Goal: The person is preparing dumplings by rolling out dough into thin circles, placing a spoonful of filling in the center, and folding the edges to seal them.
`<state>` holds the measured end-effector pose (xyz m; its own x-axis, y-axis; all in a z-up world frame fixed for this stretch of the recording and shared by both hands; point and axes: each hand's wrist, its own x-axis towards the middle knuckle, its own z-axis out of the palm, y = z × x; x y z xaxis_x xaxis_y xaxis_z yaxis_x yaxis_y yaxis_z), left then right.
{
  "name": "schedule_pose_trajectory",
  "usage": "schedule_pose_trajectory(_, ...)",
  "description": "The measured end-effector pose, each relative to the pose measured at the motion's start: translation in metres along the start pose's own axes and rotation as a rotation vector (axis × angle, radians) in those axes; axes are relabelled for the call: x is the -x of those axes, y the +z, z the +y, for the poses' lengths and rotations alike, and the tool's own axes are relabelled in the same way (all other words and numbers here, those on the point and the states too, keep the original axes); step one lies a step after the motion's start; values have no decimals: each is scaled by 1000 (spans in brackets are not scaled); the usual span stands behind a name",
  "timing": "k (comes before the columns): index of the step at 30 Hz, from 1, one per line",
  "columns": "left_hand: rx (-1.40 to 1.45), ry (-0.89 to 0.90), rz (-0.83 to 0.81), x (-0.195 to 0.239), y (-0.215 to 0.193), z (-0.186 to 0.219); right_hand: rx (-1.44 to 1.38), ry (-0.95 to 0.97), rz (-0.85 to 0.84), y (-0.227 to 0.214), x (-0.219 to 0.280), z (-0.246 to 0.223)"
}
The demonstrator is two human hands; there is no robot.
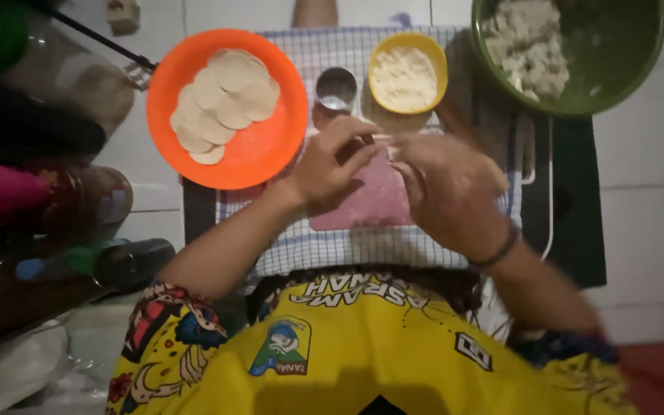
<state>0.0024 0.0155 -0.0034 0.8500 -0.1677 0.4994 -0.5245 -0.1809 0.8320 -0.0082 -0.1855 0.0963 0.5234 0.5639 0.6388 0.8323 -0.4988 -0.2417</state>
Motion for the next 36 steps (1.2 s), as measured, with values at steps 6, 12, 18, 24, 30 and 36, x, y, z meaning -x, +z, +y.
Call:
schedule_pose_trajectory(6, -17, -145, -139, -4, -4, 3, -45, -388, -192, -100, -61, -67)
schedule_pose_trajectory(12, -30, -57, -38, 2, 4, -6, 2, -380, -80, -102, -80, -80)
schedule_pose_trajectory(18, -76, -32, -93, -2, -3, 0, -93, 67, -93, -114, -75, -118)
schedule_pose_trajectory(24, 70, -127, -48, 1, -6, -4, -698, -61, -151, 17, -27, -9)
schedule_pose_trajectory(30, 1, -330, -79, -7, -12, 5, -973, 738, -333, 63, 10, 38)
schedule_pose_trajectory(36, -35, -408, -43, -18, -12, -1, -1314, 761, -353, 79, 0, 62)
